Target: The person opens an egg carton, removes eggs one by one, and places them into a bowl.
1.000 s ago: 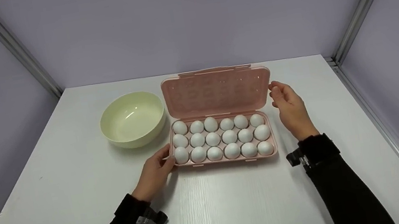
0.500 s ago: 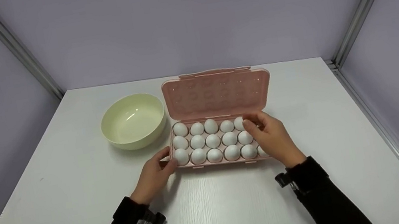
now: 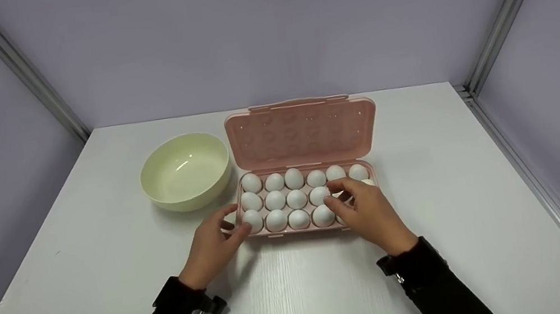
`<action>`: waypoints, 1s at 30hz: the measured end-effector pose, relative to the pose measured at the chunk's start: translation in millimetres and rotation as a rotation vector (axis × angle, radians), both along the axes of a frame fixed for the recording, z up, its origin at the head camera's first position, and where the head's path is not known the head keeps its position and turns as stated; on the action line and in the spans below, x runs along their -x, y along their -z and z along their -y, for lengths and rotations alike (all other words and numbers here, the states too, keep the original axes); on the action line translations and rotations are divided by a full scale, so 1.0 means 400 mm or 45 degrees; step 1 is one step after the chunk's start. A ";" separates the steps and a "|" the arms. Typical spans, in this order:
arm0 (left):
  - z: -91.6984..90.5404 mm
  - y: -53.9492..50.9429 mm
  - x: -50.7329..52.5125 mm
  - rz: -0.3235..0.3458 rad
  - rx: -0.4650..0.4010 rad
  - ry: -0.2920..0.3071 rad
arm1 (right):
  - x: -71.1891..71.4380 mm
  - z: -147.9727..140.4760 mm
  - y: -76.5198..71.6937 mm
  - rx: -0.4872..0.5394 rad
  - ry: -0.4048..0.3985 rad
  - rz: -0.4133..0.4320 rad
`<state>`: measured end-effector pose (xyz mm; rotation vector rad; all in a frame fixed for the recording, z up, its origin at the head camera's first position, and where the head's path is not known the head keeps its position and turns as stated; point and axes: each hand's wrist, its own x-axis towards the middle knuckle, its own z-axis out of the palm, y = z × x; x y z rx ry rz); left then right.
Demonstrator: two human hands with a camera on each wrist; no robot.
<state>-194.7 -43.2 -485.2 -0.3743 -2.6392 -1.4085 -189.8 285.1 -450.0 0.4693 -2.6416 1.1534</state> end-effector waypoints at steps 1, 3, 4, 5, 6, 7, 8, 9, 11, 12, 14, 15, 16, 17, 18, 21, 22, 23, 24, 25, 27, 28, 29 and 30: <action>0.003 -0.005 0.004 0.000 0.016 -0.002 | -0.002 0.001 0.003 -0.002 0.002 -0.005; 0.009 -0.017 0.015 0.004 0.052 -0.007 | -0.003 0.001 0.008 0.003 0.011 -0.014; 0.011 -0.024 0.022 0.011 0.068 -0.010 | -0.003 0.001 0.010 0.006 0.015 -0.016; 0.012 -0.031 0.030 0.019 0.090 -0.016 | -0.002 0.001 0.011 0.010 0.018 -0.021; 0.011 -0.037 0.040 0.024 0.111 -0.021 | -0.002 0.002 0.012 0.012 0.018 -0.022; 0.010 -0.045 0.051 0.034 0.134 -0.023 | -0.001 0.002 0.013 0.014 0.018 -0.019; 0.006 -0.051 0.064 0.035 0.164 -0.022 | -0.001 0.003 0.015 0.016 0.020 -0.010; 0.002 -0.057 0.077 0.034 0.199 -0.019 | -0.001 0.004 0.016 0.014 0.020 -0.002; -0.012 -0.070 0.106 0.026 0.283 -0.008 | -0.002 0.007 0.018 0.012 0.016 0.014; -0.021 -0.075 0.121 0.014 0.334 -0.002 | -0.002 0.009 0.020 0.011 0.012 0.020; -0.041 -0.086 0.149 -0.001 0.449 0.001 | -0.003 0.015 0.023 0.007 0.003 0.028; -0.051 -0.090 0.161 -0.002 0.504 -0.004 | -0.003 0.018 0.024 0.008 -0.009 0.027; -0.061 -0.094 0.172 -0.003 0.554 -0.009 | -0.004 0.021 0.026 0.010 -0.021 0.027; -0.070 -0.097 0.183 -0.008 0.608 -0.017 | -0.004 0.025 0.028 0.008 -0.033 0.022; -0.079 -0.100 0.191 -0.011 0.656 -0.029 | -0.005 0.028 0.030 0.006 -0.044 0.018; -0.101 -0.102 0.210 -0.010 0.775 -0.060 | -0.008 0.038 0.034 -0.003 -0.068 0.011; -0.107 -0.100 0.214 -0.013 0.806 -0.069 | -0.010 0.041 0.035 -0.011 -0.071 0.009; -0.111 -0.099 0.217 -0.016 0.833 -0.079 | -0.011 0.043 0.035 -0.016 -0.074 0.011; -0.114 -0.098 0.218 -0.018 0.855 -0.083 | -0.013 0.045 0.034 -0.016 -0.078 0.014; -0.117 -0.097 0.219 -0.017 0.878 -0.085 | -0.015 0.048 0.034 -0.015 -0.080 0.018; -0.120 -0.097 0.224 -0.040 0.937 -0.077 | -0.018 0.050 0.033 -0.017 -0.084 0.014; -0.121 -0.096 0.227 -0.051 0.962 -0.070 | -0.018 0.052 0.032 -0.015 -0.088 0.010; -0.120 -0.097 0.229 -0.063 0.988 -0.061 | -0.019 0.054 0.032 -0.012 -0.092 0.005; -0.120 -0.098 0.231 -0.079 1.014 -0.054 | -0.019 0.055 0.032 -0.010 -0.096 -0.002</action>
